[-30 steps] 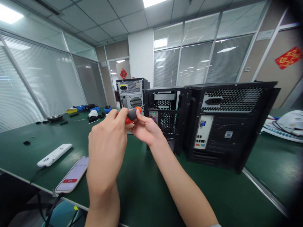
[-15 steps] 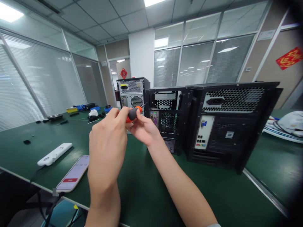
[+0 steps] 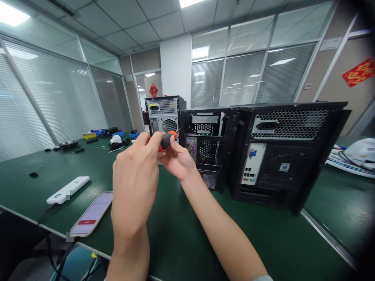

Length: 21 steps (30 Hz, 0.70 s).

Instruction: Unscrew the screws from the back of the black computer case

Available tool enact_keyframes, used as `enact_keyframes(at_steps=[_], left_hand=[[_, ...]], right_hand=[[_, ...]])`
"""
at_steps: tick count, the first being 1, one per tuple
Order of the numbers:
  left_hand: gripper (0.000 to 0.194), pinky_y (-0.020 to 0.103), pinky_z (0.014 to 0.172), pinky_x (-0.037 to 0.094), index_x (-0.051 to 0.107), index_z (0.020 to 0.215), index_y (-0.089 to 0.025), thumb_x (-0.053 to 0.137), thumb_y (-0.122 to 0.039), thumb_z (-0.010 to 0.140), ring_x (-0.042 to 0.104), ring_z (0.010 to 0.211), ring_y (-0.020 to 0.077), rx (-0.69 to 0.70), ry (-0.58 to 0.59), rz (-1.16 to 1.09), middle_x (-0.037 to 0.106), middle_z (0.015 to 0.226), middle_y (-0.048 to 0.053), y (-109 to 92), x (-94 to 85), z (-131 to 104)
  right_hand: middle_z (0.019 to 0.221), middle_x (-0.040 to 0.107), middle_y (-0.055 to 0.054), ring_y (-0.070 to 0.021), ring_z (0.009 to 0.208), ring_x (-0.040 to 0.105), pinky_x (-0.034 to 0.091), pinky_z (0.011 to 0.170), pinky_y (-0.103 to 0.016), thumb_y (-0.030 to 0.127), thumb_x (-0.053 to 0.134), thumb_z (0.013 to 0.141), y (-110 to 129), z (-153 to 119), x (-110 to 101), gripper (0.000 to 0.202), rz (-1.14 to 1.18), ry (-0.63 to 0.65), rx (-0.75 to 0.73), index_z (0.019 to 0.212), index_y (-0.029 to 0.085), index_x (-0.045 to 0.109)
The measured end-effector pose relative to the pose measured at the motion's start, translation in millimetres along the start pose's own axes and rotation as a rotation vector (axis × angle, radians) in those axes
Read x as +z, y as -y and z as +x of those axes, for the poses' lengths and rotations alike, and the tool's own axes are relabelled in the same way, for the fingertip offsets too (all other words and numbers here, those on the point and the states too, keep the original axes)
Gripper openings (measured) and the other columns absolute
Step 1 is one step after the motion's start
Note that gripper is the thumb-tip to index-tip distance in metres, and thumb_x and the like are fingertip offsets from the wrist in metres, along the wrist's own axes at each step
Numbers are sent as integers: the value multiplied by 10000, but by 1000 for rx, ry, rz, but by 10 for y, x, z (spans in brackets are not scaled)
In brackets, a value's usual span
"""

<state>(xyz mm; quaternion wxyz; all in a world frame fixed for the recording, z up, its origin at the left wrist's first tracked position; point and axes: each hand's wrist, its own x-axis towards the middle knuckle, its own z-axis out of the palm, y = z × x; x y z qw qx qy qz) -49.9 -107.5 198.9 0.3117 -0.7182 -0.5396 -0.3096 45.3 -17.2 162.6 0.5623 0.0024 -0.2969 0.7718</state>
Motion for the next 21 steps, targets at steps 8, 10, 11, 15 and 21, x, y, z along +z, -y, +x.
enact_keyframes(at_steps=[8,10,11,15,21], left_hand=[[230,233,556,391,544,1014,-228,353,-191,892,588,722,159,-1,5,-1,553,849,35,-36,-13,-4],[231,233,555,393,544,1014,-226,353,-187,890,589,729,162,-1,6,-3,551,844,38,-46,-11,-3],[231,233,556,395,545,1013,-225,354,-185,890,589,731,163,-2,7,-8,550,842,38,-52,-10,-2],[243,233,570,400,552,1008,-225,349,-166,888,587,726,155,-10,15,-56,539,856,37,-75,-18,5],[249,228,604,412,557,1032,-233,380,-156,875,596,769,156,-27,1,-88,545,903,29,-59,-25,25]], right_hand=[[790,645,16,-92,692,570,465,574,-199,253,370,963,-21,4,-11,292,-13,-25,-31,806,205,611],[797,643,15,-100,710,564,462,584,-204,262,409,948,-26,13,-23,251,-27,-38,-43,803,213,609],[804,642,14,-103,717,560,458,589,-207,267,418,943,-30,18,-28,239,-39,-40,-49,807,217,608],[852,641,20,-109,755,560,468,632,-221,297,438,933,-45,21,-37,196,-94,2,-66,853,237,606],[796,637,21,-82,735,575,468,595,-183,246,277,980,-31,0,-17,374,-12,25,-64,814,216,611]])
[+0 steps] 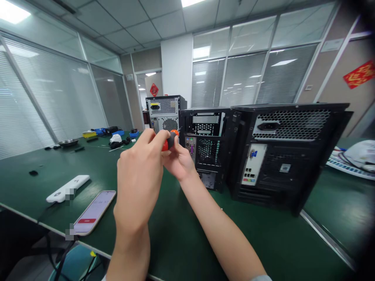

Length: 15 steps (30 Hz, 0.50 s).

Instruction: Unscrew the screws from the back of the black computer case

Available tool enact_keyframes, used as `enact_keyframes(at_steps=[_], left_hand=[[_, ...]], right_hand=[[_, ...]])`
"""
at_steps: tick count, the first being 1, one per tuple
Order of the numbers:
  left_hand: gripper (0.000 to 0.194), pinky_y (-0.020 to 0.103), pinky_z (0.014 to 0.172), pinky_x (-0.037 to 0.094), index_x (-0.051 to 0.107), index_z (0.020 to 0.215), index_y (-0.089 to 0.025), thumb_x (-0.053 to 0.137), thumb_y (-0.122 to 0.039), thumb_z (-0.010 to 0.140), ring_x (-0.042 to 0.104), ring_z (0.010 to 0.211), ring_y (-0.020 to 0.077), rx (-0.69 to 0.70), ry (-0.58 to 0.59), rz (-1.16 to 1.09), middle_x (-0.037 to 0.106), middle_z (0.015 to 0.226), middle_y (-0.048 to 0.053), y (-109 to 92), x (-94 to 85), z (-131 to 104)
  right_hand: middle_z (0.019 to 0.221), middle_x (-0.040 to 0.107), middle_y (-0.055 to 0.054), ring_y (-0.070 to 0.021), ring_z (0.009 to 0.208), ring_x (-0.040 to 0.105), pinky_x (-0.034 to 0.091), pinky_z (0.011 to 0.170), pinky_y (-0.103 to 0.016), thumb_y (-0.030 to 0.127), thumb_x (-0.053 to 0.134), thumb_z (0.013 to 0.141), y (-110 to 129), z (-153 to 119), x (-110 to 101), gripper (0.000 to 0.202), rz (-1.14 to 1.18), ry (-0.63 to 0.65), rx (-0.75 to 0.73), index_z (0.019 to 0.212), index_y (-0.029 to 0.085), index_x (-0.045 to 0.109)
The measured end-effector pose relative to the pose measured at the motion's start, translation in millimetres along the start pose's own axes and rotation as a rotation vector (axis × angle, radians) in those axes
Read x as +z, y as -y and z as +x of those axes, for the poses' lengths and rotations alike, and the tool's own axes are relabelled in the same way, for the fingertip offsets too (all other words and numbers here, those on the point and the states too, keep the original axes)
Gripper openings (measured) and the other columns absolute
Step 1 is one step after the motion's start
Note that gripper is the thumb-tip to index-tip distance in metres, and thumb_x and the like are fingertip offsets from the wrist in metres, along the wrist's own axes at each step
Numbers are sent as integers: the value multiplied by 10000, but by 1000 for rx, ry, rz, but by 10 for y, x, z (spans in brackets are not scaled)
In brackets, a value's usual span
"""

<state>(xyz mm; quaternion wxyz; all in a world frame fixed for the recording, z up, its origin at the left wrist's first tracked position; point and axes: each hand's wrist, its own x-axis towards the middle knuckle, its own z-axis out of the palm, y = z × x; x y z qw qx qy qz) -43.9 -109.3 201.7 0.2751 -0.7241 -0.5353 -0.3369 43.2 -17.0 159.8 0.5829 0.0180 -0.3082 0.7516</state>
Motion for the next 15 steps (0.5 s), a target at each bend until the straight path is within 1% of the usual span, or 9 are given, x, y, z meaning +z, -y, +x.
enact_keyframes(at_steps=[5,8,11,15], left_hand=[[241,237,631,437,548,1039,-227,393,-167,865,604,804,167,5,0,11,554,931,36,46,13,0],[248,247,640,449,550,1037,-228,389,-167,858,603,805,170,6,5,8,558,938,40,67,9,0],[254,252,641,457,556,1033,-228,389,-166,852,600,800,169,-11,18,-17,563,939,45,92,0,3],[267,261,650,469,556,1076,-244,411,-207,855,602,801,171,-21,6,-64,575,943,45,131,-18,-4]], right_hand=[[839,628,26,-91,719,549,461,604,-199,284,416,945,-10,10,-9,226,-55,-13,6,840,234,610],[893,623,21,-90,739,544,441,578,-187,274,403,948,-25,12,-15,230,-59,-14,2,858,234,611],[942,633,13,-93,796,558,448,604,-195,241,381,950,-31,15,-26,251,-52,15,-4,881,229,622],[963,639,12,-103,847,563,459,648,-212,260,440,924,-28,11,-28,194,-92,38,8,883,241,629]])
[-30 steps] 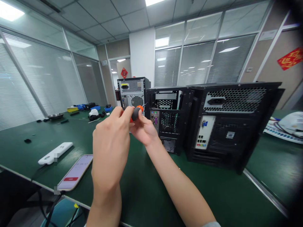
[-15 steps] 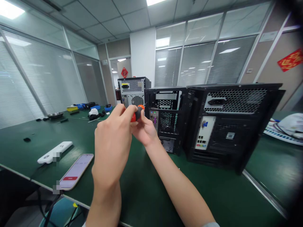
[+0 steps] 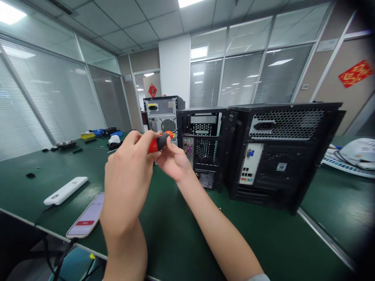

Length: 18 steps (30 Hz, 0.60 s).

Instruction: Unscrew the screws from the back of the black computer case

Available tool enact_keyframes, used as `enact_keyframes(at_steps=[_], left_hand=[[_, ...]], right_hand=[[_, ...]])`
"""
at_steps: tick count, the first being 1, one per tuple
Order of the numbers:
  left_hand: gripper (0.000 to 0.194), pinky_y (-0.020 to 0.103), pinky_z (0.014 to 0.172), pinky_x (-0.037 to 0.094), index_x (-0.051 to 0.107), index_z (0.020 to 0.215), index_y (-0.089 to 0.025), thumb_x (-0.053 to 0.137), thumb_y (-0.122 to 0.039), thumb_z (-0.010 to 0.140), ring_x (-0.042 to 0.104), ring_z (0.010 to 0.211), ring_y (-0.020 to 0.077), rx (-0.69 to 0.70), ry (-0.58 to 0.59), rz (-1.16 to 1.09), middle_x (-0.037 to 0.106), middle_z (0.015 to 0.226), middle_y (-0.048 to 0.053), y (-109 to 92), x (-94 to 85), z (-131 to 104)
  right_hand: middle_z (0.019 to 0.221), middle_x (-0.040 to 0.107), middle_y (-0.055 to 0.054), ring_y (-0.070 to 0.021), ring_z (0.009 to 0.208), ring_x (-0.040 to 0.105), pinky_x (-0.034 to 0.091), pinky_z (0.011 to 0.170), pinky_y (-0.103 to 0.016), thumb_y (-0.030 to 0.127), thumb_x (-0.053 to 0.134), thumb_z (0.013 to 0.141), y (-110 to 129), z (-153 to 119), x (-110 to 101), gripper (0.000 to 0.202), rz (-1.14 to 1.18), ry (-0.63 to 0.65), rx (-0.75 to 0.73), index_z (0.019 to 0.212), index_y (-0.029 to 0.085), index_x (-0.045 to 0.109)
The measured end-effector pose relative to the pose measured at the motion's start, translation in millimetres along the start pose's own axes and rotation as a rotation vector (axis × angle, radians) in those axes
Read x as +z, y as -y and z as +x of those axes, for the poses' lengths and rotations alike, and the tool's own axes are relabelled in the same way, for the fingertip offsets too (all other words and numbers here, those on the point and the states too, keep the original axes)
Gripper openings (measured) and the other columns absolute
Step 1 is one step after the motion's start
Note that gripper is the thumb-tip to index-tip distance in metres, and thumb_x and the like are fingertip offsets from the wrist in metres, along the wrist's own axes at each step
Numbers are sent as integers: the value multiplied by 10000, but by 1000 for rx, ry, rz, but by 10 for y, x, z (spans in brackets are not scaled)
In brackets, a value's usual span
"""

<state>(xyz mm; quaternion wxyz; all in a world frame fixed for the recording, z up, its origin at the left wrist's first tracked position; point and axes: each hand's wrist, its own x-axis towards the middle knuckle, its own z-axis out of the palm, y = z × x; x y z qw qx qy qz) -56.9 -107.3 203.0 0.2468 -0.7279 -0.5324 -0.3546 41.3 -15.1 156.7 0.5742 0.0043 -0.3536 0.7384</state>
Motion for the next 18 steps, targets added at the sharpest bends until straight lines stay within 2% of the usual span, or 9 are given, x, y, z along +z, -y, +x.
enact_keyframes(at_steps=[6,9,14,18], left_hand=[[288,285,678,491,531,1143,-281,453,-333,871,618,819,182,-35,-67,-86,605,1005,44,53,-135,-98],[335,275,655,498,495,1193,-314,446,-412,876,626,807,176,-58,-94,-152,626,1033,28,93,-252,-177],[354,273,683,493,493,1206,-303,328,-436,923,633,777,153,-107,-74,-256,665,967,9,155,-371,-253],[367,272,662,486,505,1202,-256,330,-414,920,639,771,165,-75,23,-293,678,917,21,153,-302,-232]], right_hand=[[985,645,3,-116,907,571,475,646,-212,268,476,903,54,-85,157,152,-60,57,24,908,235,624],[1019,642,-2,-127,955,570,494,708,-236,286,451,921,157,-127,276,178,-107,69,4,936,236,621],[909,648,-21,-131,852,581,489,747,-263,338,506,903,414,-208,357,185,-318,7,-15,943,214,638],[823,650,-48,-142,759,590,484,726,-288,313,603,840,577,-360,271,206,-541,-34,-4,973,164,654]])
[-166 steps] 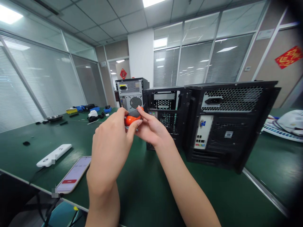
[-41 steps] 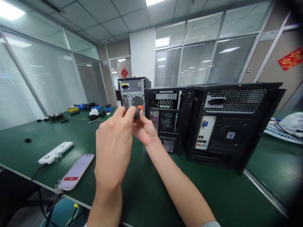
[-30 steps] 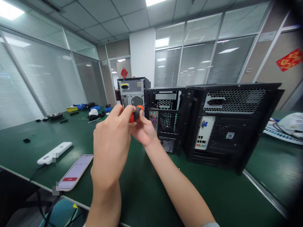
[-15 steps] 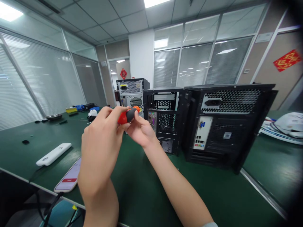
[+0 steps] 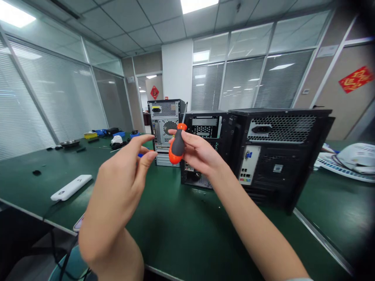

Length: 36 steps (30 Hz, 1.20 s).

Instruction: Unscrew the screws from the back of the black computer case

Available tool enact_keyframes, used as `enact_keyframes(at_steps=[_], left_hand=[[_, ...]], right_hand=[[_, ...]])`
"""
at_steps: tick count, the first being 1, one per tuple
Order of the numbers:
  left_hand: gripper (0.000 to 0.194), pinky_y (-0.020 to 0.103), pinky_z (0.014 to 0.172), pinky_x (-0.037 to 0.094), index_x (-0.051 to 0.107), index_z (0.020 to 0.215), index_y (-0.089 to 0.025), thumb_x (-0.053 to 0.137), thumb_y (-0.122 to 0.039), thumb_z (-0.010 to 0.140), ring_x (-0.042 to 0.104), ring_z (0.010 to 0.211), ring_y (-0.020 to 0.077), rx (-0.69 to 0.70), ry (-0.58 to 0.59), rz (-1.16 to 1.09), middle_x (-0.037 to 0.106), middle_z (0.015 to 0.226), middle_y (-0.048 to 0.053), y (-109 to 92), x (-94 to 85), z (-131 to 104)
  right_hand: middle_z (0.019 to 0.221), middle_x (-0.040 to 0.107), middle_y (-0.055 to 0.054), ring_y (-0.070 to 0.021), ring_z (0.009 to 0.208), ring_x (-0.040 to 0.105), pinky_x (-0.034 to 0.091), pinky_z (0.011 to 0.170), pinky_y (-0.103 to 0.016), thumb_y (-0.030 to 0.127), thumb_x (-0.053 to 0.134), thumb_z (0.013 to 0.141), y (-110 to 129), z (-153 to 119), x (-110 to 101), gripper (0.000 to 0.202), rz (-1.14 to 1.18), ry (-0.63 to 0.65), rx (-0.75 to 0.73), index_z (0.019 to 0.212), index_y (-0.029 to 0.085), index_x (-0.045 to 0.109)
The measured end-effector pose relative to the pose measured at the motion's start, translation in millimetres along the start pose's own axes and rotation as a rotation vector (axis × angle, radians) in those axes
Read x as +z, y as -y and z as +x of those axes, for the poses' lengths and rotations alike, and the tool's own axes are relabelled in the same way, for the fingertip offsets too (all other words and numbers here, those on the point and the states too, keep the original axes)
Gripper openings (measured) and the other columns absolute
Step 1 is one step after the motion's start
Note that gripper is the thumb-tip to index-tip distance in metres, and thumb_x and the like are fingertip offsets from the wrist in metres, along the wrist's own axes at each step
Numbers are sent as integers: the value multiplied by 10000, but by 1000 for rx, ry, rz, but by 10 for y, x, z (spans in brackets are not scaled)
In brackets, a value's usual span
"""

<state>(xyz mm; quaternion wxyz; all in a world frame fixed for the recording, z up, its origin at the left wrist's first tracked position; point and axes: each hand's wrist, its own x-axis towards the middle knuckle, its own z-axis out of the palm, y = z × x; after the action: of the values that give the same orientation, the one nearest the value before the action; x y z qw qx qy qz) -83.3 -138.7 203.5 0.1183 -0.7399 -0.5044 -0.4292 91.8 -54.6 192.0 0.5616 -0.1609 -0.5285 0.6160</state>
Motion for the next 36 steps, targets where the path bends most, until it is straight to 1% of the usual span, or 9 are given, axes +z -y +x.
enact_keyframes(at_steps=[4,7,14,18,21,25,28,32,36], left_hand=[[325,268,690,477,563,1092,-219,330,-370,924,636,829,169,75,150,16,675,966,43,21,194,40],[274,285,731,474,574,996,-205,335,-321,927,632,852,169,91,271,24,668,974,41,32,443,53],[206,310,716,489,544,1012,-192,414,-307,901,640,853,200,237,465,-26,651,992,67,-65,1453,-25],[205,280,790,479,550,1044,-189,440,-261,887,618,952,189,351,607,-213,642,1055,68,-96,2033,-215],[221,293,811,476,573,1052,-184,448,-241,878,613,944,190,385,665,-242,639,1029,70,-99,2328,-391],[254,295,825,458,617,1070,-205,450,-240,883,589,939,186,507,678,-274,644,998,50,-133,2528,-562],[288,305,816,434,630,1097,-240,428,-214,894,560,945,189,593,679,-282,654,1025,29,-172,2575,-625],[331,320,819,392,615,1138,-268,408,-171,900,531,995,194,668,702,-266,644,1128,9,-194,2575,-662],[297,323,806,365,644,1091,-261,405,-233,917,523,1015,200,696,725,-244,643,1153,-4,-187,2571,-686]], right_hand=[[802,645,-44,-138,699,593,475,658,-275,329,654,792,-26,-216,-236,315,-160,-105,83,1060,166,629],[787,627,-26,-128,674,584,462,633,-260,358,688,753,-102,-420,-462,416,-242,-207,150,1119,179,605],[803,619,-13,-147,727,568,453,628,-258,485,728,672,-243,-922,-874,533,-491,-417,187,1123,222,623],[918,660,-53,-220,885,597,478,752,-314,565,693,667,-265,-1175,-1039,532,-708,-460,170,1082,234,656],[1068,653,-76,-275,1032,571,429,930,-386,613,657,671,-311,-1369,-1246,584,-897,-508,153,1111,230,643],[1186,613,-87,-303,1145,518,362,1019,-428,628,601,684,-402,-1619,-1557,609,-1132,-508,152,1128,211,615],[1091,635,-79,-285,1028,582,439,926,-417,593,534,735,-461,-1768,-1712,518,-1324,-507,137,1087,224,619],[898,607,-63,-247,855,612,490,802,-383,553,441,812,-529,-1896,-1805,453,-1546,-479,84,1091,237,608],[883,566,-70,-257,885,584,483,801,-395,560,377,862,-583,-1963,-1828,466,-1733,-426,43,1129,243,591]])
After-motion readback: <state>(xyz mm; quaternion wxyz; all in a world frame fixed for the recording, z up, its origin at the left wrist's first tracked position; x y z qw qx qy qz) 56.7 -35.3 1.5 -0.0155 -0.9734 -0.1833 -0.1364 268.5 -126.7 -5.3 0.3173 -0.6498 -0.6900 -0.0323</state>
